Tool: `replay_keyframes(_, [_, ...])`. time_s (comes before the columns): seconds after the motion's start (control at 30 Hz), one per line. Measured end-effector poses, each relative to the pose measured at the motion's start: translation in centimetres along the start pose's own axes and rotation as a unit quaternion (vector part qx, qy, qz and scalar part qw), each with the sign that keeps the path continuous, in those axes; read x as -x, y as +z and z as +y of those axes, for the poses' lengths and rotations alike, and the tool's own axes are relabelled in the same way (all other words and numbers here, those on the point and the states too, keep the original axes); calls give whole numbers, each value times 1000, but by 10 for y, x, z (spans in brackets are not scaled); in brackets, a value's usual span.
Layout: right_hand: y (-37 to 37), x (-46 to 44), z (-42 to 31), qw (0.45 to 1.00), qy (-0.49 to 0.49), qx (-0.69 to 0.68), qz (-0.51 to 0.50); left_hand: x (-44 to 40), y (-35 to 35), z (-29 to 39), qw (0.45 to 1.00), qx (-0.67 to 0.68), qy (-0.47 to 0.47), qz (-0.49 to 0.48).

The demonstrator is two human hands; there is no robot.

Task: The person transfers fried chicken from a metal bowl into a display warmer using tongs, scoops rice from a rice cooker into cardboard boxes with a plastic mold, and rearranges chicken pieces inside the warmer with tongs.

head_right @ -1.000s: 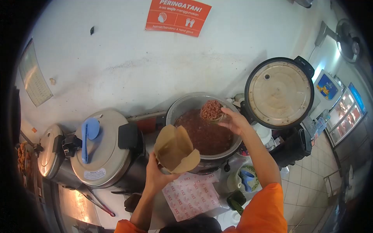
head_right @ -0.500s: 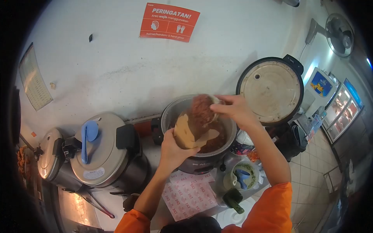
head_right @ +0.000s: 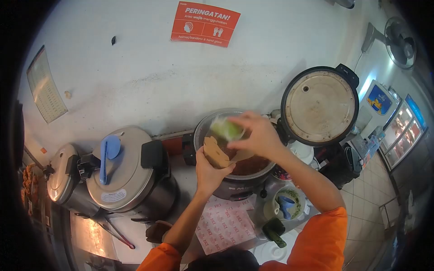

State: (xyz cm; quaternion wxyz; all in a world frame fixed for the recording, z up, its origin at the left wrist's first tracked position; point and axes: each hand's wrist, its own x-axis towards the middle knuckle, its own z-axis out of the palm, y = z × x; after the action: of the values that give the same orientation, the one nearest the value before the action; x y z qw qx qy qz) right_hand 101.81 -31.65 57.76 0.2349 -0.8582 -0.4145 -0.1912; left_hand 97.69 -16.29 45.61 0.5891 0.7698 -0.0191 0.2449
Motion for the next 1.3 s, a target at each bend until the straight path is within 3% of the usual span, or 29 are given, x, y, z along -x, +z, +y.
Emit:
replay_keyframes(0.07, [-11, -8, -1, 960, 175, -193, 99, -1, 0, 0, 1000, 19, -13, -4])
replay_keyframes(0.1, [-12, -9, 5, 960, 174, -195, 99, 0, 0, 0, 1000, 14, -6, 1])
replay_keyframes(0.2, [-18, -6, 15, 828, 283, -441, 201, 11, -8, -11, 999, 44, 12, 16])
replay_keyframes(0.27, [-24, -1, 16, 827, 295, -426, 220, 19, -21, -10, 996, 78, 29, 28])
replay_keyframes(0.3, [-25, 5, 19, 823, 312, -410, 238, 28, -33, 0, 993, 112, -9, 22])
replay_keyframes(0.33, [-18, 15, 34, 897, 294, -288, 164, 37, -45, 6, 988, 144, -52, 17])
replay_keyframes(0.37, [-6, 26, 41, 894, 298, -298, 153, 44, -54, 6, 988, 136, -64, 23])
replay_keyframes(0.43, [13, 39, 42, 822, 440, -348, 95, 50, -69, 8, 998, 51, -32, 6])
replay_keyframes(0.5, [16, 55, 27, 791, 451, -398, 105, 61, -85, 19, 996, 69, -54, 17])
replay_keyframes(0.57, [18, 84, 6, 687, 448, -553, 146, 84, -103, 15, 992, 75, -99, 20])
replay_keyframes(0.63, [37, 114, -24, 636, 464, -597, 156, 100, -117, -8, 985, 48, -165, 17])
replay_keyframes(0.73, [80, 158, -70, 551, 528, -623, 174, 141, -138, -19, 978, 68, -183, 68])
replay_keyframes(0.77, [115, 188, -71, 543, 550, -616, 154, 153, -144, -20, 973, 89, -197, 79])
replay_keyframes(0.8, [150, 208, -78, 500, 576, -631, 144, 162, -148, -22, 976, 80, -181, 95])
replay_keyframes(0.83, [178, 226, -82, 533, 596, -591, 107, 173, -153, -17, 972, 78, -191, 112])
replay_keyframes(0.9, [241, 268, -77, 504, 628, -589, 64, 191, -165, -6, 979, 10, -149, 139])
replay_keyframes(0.93, [263, 281, -78, 516, 635, -568, 95, 199, -171, -2, 981, -78, -87, 158])
replay_keyframes(1.0, [289, 292, -76, 529, 638, -548, 110, 217, -181, -14, 971, -114, -85, 192])
replay_keyframes(1.07, [296, 305, -63, 613, 613, -494, 71, 240, -194, -21, 965, -102, -90, 225])
replay_keyframes(1.2, [298, 314, -42, 675, 598, -431, 33, 288, -216, -19, 947, -146, -79, 275])
replay_keyframes(1.23, [293, 308, -47, 797, 550, -248, 33, 305, -222, -22, 946, -147, -84, 278])
replay_keyframes(1.27, [285, 295, -55, 881, 470, -55, 34, 318, -227, -21, 934, -145, -109, 306])
replay_keyframes(1.3, [272, 281, -69, 883, 465, -57, 31, 329, -233, -22, 922, -143, -132, 334])
